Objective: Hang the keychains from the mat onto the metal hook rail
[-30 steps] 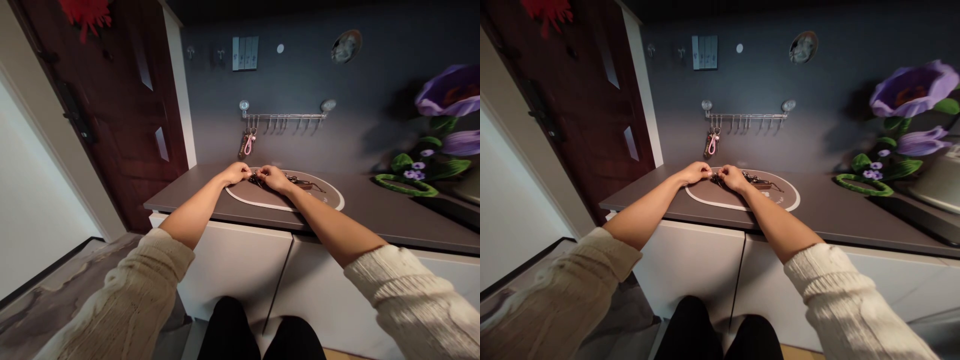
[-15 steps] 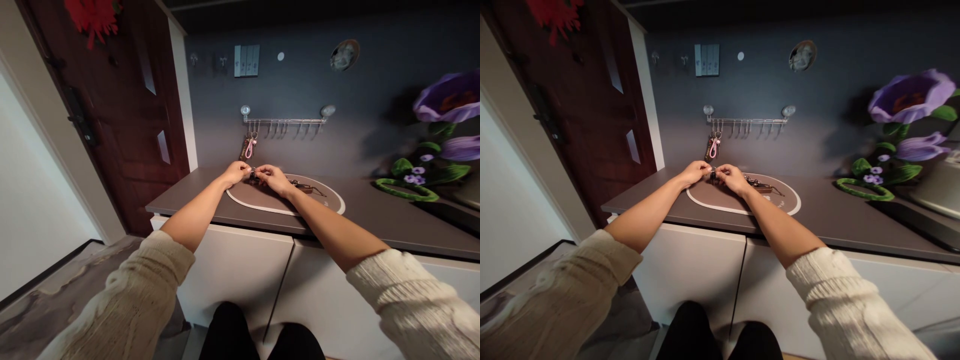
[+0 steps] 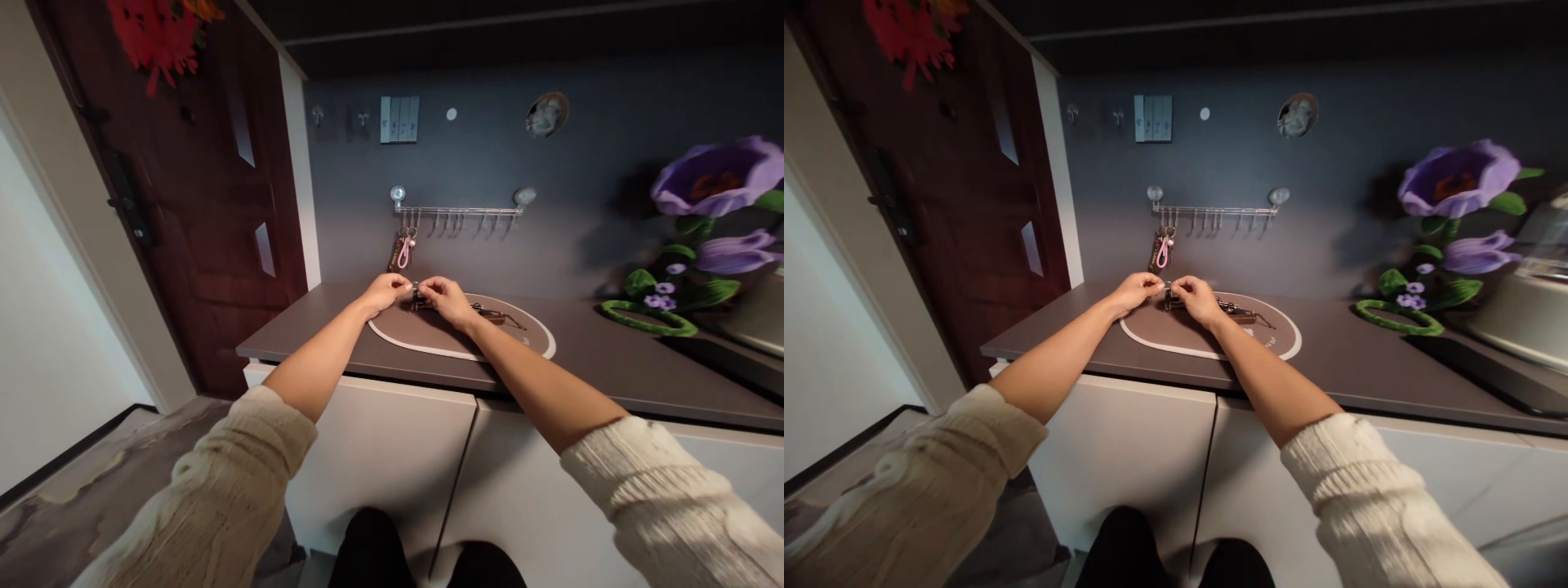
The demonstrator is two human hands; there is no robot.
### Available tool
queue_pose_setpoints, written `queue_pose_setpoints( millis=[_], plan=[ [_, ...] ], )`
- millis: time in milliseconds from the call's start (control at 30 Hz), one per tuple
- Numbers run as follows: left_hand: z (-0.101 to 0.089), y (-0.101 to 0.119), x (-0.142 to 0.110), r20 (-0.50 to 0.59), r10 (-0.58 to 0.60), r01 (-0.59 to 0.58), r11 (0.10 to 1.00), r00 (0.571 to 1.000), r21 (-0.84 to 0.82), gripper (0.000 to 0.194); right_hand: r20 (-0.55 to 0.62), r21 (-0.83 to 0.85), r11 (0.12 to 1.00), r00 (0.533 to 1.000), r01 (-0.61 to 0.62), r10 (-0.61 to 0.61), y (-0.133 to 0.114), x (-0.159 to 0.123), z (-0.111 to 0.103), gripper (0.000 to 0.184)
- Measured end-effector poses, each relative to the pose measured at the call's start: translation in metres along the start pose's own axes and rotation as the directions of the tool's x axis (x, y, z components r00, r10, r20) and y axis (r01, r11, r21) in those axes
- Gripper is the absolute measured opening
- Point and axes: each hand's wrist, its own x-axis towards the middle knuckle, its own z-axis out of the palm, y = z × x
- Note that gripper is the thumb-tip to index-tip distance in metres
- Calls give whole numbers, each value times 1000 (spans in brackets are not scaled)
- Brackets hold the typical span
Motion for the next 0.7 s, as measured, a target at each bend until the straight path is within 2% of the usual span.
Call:
queue_pose_setpoints(
  millis=[233,333,433,500,600,700],
  plan=[
    [3,-2,2,-85,31,-25,997,996,68,16,-43,56,998,999,25,-23,-1,1,-4,30],
    [5,-5,4,-110,66,-40,973,992,227,18,-64,146,989,998,5,5,0,5,-5,32],
    [6,-7,3,-111,184,-103,854,977,511,16,-118,202,979,992,-17,41,-3,12,-8,32],
    [6,-6,1,-84,209,-112,775,974,622,17,-154,207,978,986,-25,58,-7,19,-11,29],
    [8,-4,-2,-47,209,-119,711,977,693,19,-191,240,969,977,-52,99,-15,34,-15,22],
    [10,-3,-4,-38,199,-111,684,979,721,20,-227,274,960,965,-62,127,-25,53,-18,14]
  ],
)
